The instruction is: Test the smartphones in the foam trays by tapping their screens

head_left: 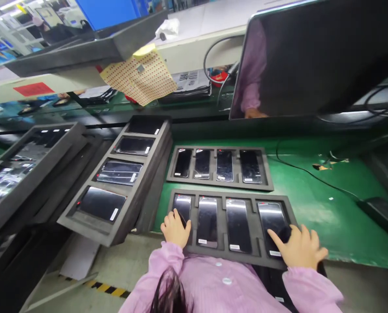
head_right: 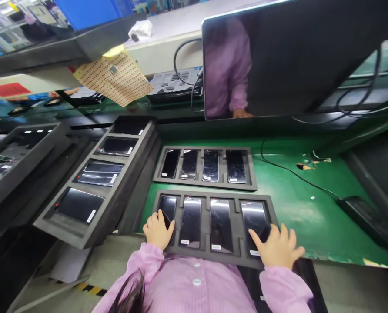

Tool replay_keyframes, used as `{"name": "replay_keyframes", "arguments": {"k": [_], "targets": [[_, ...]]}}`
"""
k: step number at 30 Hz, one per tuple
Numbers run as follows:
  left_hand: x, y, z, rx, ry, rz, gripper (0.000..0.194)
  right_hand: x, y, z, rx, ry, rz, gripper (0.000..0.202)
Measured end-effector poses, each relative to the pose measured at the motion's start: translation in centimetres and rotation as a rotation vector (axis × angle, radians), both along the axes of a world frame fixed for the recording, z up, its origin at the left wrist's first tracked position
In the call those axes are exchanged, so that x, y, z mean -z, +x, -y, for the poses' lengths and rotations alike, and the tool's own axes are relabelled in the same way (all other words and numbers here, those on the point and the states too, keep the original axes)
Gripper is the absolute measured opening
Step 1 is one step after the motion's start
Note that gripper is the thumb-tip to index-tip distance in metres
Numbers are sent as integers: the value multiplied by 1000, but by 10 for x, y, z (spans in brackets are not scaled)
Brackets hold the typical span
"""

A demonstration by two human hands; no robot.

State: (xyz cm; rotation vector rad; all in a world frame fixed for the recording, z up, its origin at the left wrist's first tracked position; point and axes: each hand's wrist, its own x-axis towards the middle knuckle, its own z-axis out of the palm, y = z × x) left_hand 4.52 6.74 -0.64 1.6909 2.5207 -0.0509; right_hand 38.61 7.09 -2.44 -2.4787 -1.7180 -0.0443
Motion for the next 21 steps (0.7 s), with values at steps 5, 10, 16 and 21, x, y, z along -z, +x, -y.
{"name": "replay_keyframes", "arguments": {"k": [5, 10, 16, 21], "targets": [[4, 19, -27, -33, -38, -16, 67, 4, -26, -11, 100, -61, -38, 85], [-8, 24, -41, -164, -164, 92, 60, 9, -35, -21, 262, -32, -86, 74], [-22, 14, -45, -199, -208, 180, 59, 1, -39, -23, 278, 14, -130, 69], [-8, 10, -26, -66, -119, 164, 54, 2, -34, -31, 277, 2, -184, 67]]}}
